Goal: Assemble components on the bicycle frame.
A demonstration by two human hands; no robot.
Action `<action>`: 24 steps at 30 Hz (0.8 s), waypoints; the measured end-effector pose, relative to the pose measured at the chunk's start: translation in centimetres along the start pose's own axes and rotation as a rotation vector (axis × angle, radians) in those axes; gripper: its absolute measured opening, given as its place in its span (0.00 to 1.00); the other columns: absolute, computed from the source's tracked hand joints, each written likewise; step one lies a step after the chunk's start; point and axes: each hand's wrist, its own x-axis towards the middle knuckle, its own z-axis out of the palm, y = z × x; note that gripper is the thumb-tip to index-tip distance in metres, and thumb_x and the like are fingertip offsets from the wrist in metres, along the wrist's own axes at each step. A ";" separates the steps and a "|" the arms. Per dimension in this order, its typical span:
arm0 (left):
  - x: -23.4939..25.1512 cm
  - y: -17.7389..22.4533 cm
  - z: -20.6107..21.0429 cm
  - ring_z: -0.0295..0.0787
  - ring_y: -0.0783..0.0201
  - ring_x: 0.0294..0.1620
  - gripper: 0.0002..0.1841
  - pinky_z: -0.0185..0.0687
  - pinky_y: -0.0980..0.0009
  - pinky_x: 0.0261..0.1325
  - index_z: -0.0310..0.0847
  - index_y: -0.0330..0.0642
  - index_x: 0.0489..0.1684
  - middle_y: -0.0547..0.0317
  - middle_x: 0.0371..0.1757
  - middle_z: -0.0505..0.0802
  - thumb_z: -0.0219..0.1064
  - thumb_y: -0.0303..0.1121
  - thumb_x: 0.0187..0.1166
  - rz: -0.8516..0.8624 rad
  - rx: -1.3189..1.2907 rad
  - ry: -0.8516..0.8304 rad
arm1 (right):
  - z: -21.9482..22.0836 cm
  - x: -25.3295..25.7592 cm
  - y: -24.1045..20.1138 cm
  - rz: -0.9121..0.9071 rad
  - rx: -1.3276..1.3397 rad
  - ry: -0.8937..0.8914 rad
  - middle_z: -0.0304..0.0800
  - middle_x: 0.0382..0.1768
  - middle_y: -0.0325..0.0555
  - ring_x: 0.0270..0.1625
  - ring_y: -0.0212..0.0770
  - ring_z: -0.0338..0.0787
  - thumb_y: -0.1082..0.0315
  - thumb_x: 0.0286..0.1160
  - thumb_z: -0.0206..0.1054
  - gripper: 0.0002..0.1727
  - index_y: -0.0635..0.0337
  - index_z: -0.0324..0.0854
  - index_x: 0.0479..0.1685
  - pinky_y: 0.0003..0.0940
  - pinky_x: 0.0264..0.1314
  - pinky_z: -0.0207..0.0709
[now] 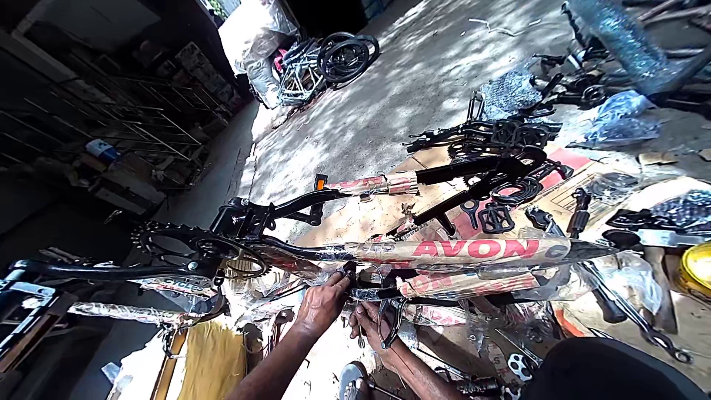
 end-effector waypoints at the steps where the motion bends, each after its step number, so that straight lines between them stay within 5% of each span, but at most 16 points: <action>1: -0.1 -0.2 0.1 0.95 0.53 0.36 0.13 0.92 0.49 0.37 0.91 0.50 0.57 0.54 0.55 0.94 0.67 0.35 0.80 0.001 -0.003 0.002 | -0.2 0.1 0.2 0.011 -0.085 -0.056 0.88 0.41 0.46 0.39 0.37 0.91 0.66 0.92 0.49 0.20 0.70 0.68 0.74 0.33 0.50 0.89; 3: 0.0 -0.4 0.1 0.96 0.52 0.39 0.14 0.92 0.49 0.40 0.91 0.51 0.60 0.55 0.60 0.94 0.66 0.36 0.80 -0.005 -0.008 -0.018 | -0.1 0.5 0.1 0.007 -0.209 -0.100 0.91 0.48 0.49 0.49 0.37 0.93 0.67 0.90 0.50 0.27 0.73 0.59 0.84 0.34 0.59 0.87; 6: 0.3 -0.4 -0.6 0.96 0.53 0.42 0.15 0.92 0.49 0.44 0.90 0.52 0.61 0.57 0.61 0.93 0.65 0.37 0.81 -0.023 -0.007 -0.090 | -0.8 0.8 -0.7 0.074 -0.060 -0.151 0.89 0.43 0.46 0.42 0.37 0.93 0.67 0.92 0.49 0.24 0.70 0.62 0.81 0.34 0.53 0.89; 8: 0.3 -0.4 -1.2 0.96 0.53 0.43 0.15 0.91 0.48 0.44 0.90 0.52 0.61 0.56 0.60 0.93 0.65 0.37 0.81 -0.016 -0.017 -0.114 | -2.3 0.5 -2.8 0.209 0.266 -0.169 0.85 0.28 0.40 0.26 0.35 0.87 0.63 0.94 0.46 0.15 0.61 0.76 0.58 0.31 0.33 0.85; 10: 0.4 -0.6 -1.4 0.95 0.54 0.42 0.14 0.91 0.49 0.43 0.90 0.55 0.61 0.58 0.58 0.93 0.64 0.37 0.82 -0.004 -0.023 -0.120 | -4.7 0.6 -4.2 0.360 0.538 -0.171 0.82 0.21 0.38 0.19 0.32 0.81 0.58 0.92 0.41 0.23 0.56 0.81 0.39 0.28 0.24 0.79; 12: 0.4 -0.7 -1.4 0.96 0.55 0.44 0.15 0.91 0.49 0.45 0.89 0.57 0.62 0.58 0.59 0.93 0.63 0.38 0.83 0.000 -0.024 -0.128 | -5.9 0.7 -4.9 0.422 0.475 -0.131 0.84 0.22 0.41 0.19 0.34 0.82 0.59 0.95 0.37 0.25 0.57 0.79 0.39 0.28 0.24 0.80; 17: 0.6 -1.0 -1.3 0.95 0.56 0.46 0.13 0.92 0.51 0.47 0.91 0.53 0.57 0.59 0.56 0.93 0.64 0.38 0.81 0.010 -0.051 -0.118 | -3.8 0.2 -3.1 0.192 0.156 -0.048 0.78 0.21 0.37 0.17 0.32 0.78 0.66 0.92 0.48 0.15 0.59 0.76 0.38 0.27 0.24 0.79; 19: 0.7 -0.9 -1.3 0.95 0.57 0.47 0.13 0.91 0.51 0.48 0.91 0.53 0.56 0.59 0.56 0.94 0.64 0.37 0.81 0.014 -0.062 -0.115 | -2.3 0.4 -2.1 0.110 -0.009 -0.030 0.76 0.21 0.34 0.16 0.30 0.77 0.64 0.93 0.50 0.12 0.61 0.76 0.46 0.27 0.24 0.81; 24: 0.9 -0.8 -1.8 0.94 0.59 0.52 0.12 0.91 0.54 0.55 0.91 0.53 0.55 0.60 0.56 0.93 0.68 0.38 0.77 0.021 -0.111 -0.129 | 2.5 -0.7 -0.7 0.056 0.296 0.228 0.74 0.28 0.40 0.21 0.33 0.73 0.68 0.94 0.48 0.09 0.62 0.71 0.57 0.27 0.24 0.75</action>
